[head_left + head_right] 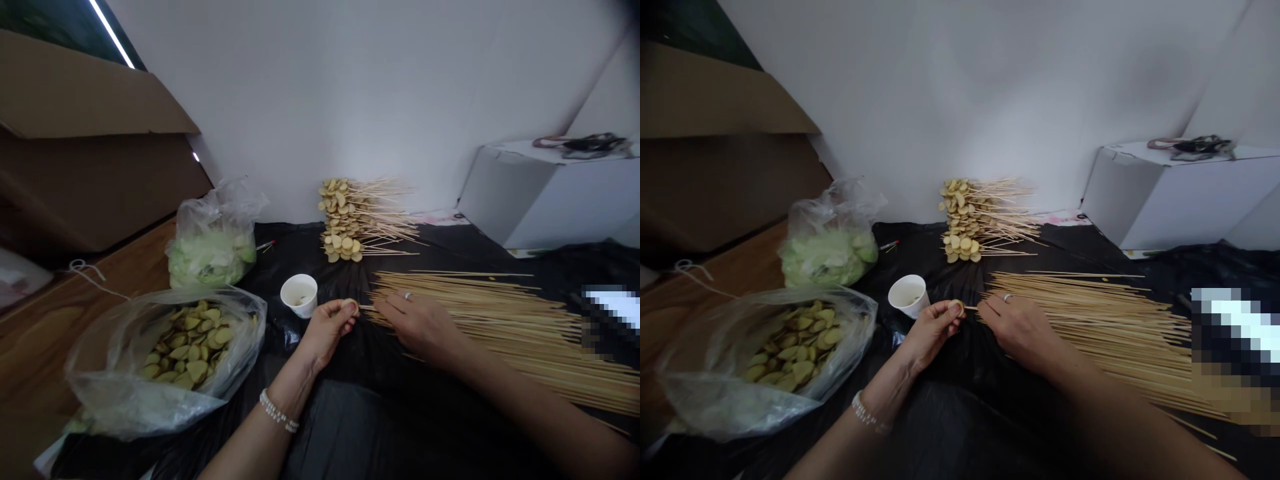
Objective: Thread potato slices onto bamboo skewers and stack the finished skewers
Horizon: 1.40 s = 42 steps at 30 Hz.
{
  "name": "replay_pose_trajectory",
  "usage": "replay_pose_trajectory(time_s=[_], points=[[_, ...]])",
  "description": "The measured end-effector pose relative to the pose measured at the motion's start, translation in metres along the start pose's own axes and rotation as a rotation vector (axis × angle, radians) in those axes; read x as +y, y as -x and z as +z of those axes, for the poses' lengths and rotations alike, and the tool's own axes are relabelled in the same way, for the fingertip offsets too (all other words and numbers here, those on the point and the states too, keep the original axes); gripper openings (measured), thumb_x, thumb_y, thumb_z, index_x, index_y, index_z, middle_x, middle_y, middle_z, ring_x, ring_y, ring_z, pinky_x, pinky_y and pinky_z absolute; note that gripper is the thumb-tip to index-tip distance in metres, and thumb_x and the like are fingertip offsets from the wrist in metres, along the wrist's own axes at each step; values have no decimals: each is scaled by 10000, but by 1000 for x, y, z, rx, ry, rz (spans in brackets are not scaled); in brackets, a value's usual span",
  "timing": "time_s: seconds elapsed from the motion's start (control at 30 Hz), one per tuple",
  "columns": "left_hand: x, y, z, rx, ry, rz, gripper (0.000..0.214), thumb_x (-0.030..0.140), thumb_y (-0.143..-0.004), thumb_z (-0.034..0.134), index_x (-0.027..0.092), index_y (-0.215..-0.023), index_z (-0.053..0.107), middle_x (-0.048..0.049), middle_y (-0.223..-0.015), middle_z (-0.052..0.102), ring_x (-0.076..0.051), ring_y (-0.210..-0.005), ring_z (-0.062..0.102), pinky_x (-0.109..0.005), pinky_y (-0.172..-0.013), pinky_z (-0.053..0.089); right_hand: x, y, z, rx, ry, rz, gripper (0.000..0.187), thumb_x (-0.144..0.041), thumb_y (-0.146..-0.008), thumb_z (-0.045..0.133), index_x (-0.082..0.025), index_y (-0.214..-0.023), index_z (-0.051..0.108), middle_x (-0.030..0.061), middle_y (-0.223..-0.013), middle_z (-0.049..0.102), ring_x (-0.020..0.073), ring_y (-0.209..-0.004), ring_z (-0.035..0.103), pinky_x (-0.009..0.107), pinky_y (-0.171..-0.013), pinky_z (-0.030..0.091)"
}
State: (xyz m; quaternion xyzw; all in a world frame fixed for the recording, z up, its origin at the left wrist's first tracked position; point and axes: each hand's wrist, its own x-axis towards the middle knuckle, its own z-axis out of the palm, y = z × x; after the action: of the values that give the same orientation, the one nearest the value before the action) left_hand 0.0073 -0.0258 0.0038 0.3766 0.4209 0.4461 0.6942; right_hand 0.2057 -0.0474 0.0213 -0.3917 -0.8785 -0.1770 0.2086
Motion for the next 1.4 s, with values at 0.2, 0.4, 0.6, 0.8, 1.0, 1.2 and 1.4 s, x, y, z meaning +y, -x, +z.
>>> replay_pose_trajectory(time_s=[0.2,0.4,0.6,0.8,1.0,1.2,1.4], points=[[0,2,1,-14,-33,-1,300,351,-619,810,103,-745,696,-21,-722,631,-19,-559,493,-136,-524,363,-2,0,6,-75,-91,59,261,1,-748,459,-166,-878,611,38,-796,616,169,-708,501,287,-598,274],[-4,3,2,-8,-82,23,293,355,-637,797,109,-761,698,-21,-732,634,-24,-569,496,-133,-522,361,-4,0,8,-18,-65,-3,222,8,-753,457,-171,-801,579,44,-760,586,194,-732,491,301,-634,288],[-6,3,4,3,-98,14,293,343,-630,801,103,-764,700,-23,-719,629,-34,-574,501,-136,-528,376,-5,0,8,-116,-25,39,248,20,-725,447,-165,-828,576,47,-747,604,180,-646,476,299,-571,245],[-5,4,7,38,-109,26,303,341,-618,806,103,-778,708,-30,-722,641,-42,-568,502,-152,-534,378,-11,-1,5,-54,-26,53,236,20,-728,442,-176,-782,562,44,-731,602,177,-664,484,296,-574,241],[-6,4,7,58,-130,36,319,351,-590,818,103,-761,712,-38,-706,651,-56,-568,506,-170,-531,379,-19,-2,3,-44,32,25,218,5,-796,431,-173,-771,555,51,-723,598,181,-653,491,303,-563,236],[-8,3,5,41,-155,7,327,363,-577,824,100,-733,708,-41,-694,651,-55,-564,507,-168,-521,379,-17,1,8,-210,10,74,174,-33,-804,461,-163,-845,568,65,-762,616,178,-642,522,297,-540,230],[-7,3,6,39,-167,1,317,343,-583,823,85,-726,706,-34,-674,641,-47,-550,503,-159,-510,375,-17,2,14,-249,-64,124,177,-36,-804,453,-153,-867,571,73,-786,629,175,-676,543,282,-563,272]])
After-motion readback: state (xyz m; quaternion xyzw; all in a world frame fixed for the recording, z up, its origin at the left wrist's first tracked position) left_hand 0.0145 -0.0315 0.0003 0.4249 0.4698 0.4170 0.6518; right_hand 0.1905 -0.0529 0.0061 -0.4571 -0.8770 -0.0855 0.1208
